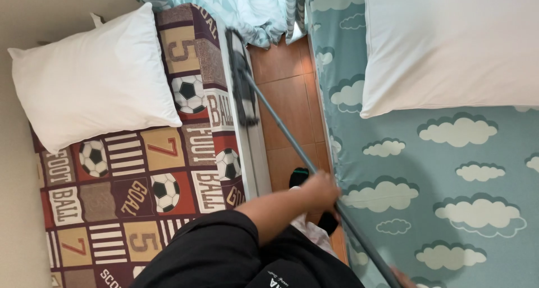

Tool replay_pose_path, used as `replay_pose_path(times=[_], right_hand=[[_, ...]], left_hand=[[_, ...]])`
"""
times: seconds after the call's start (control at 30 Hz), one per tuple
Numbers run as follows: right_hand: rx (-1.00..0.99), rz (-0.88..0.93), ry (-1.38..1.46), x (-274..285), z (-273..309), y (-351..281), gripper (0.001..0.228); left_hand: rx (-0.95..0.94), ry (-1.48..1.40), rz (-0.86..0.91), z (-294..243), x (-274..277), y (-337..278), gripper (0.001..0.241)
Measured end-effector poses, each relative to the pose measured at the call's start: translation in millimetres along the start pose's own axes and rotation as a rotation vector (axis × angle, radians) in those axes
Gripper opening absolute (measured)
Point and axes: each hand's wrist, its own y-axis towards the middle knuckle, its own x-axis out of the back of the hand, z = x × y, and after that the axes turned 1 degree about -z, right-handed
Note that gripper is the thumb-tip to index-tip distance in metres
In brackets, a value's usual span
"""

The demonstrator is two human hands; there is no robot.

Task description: Cleaning and tidying a bedroom by closing curtains, arranging pillows, sweeping, and mopping the floor.

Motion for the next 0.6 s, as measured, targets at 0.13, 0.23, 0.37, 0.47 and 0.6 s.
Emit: replay_pose_path(times=[0.13, 0.23, 0.37, 0.47, 0.6], right_hand=[[-0.171, -0.031, 0.048, 73.8, 279.5, 16.7, 0.087], [-0.303, -0.027, -0.02, 90.2, 392.7, 7.6, 0.083], [-0.362, 0.006, -0.227, 87.4, 424.4, 26.2, 0.085], [-0.416, 0.079, -0.246, 78.9, 419.2, 31.1, 0.083], [-0.398, 0.053, -0.271, 27.8, 297.1, 25.4, 0.076]], left_hand=[[0.163, 0.131, 0.023, 71.7, 33.6, -0.9, 0.052], [0.252, 0.097, -0.08, 110.4, 26.2, 2.6, 0.056], [0.356, -0.008, -0.148, 147.2, -29.0, 31.9, 0.06], [0.343, -0.023, -0.057, 139.7, -73.3, 51.0, 0.054], [0.249, -0.002, 0.071, 97.1, -126.9, 60.9, 0.049]])
